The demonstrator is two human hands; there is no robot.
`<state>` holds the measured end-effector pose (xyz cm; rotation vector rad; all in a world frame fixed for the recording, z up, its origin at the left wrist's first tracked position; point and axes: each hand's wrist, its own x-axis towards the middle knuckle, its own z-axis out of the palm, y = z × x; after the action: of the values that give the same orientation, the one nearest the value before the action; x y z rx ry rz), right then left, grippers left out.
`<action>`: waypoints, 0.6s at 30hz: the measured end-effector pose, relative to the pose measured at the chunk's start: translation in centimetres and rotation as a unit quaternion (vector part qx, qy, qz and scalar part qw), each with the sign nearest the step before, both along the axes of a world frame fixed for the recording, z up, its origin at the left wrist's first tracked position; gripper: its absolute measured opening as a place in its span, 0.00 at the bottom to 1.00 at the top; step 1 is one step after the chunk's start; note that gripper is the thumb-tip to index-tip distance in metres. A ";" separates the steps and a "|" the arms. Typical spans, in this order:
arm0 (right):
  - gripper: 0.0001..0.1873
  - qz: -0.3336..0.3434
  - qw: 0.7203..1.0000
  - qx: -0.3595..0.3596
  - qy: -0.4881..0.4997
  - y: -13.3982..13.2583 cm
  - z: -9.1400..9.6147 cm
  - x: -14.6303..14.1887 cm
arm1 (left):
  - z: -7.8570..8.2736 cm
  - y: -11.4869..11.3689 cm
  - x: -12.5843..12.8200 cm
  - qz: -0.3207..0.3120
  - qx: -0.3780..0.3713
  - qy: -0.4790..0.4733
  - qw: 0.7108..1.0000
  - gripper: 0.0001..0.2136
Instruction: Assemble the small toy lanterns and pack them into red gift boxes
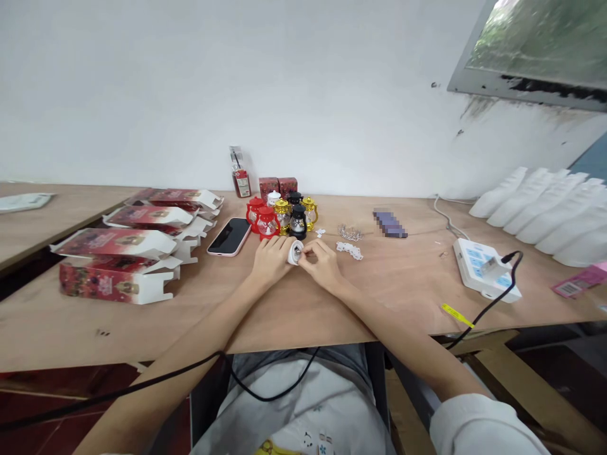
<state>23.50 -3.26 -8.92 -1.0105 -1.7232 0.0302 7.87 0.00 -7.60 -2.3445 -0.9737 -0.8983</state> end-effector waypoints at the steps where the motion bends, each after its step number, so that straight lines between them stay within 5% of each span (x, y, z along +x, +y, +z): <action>1: 0.04 0.002 1.000 -0.001 -0.005 0.0 0.0 0.0 | 0.0 0.0 0.0 0.003 -0.005 -0.004 1.000 0.12; 14: 0.06 0.060 0.980 -0.130 0.137 0.0 0.3 -0.1 | 0.2 0.1 0.0 0.042 -0.068 -0.010 0.997 0.13; 18: 0.05 0.081 0.936 -0.200 0.280 0.8 0.0 0.0 | 0.3 0.4 -0.3 0.055 -0.066 -0.018 0.996 0.13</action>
<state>23.50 -2.48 -8.96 -1.0187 -1.2846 0.7344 7.53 0.39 -7.33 -2.3639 -1.1970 -0.8595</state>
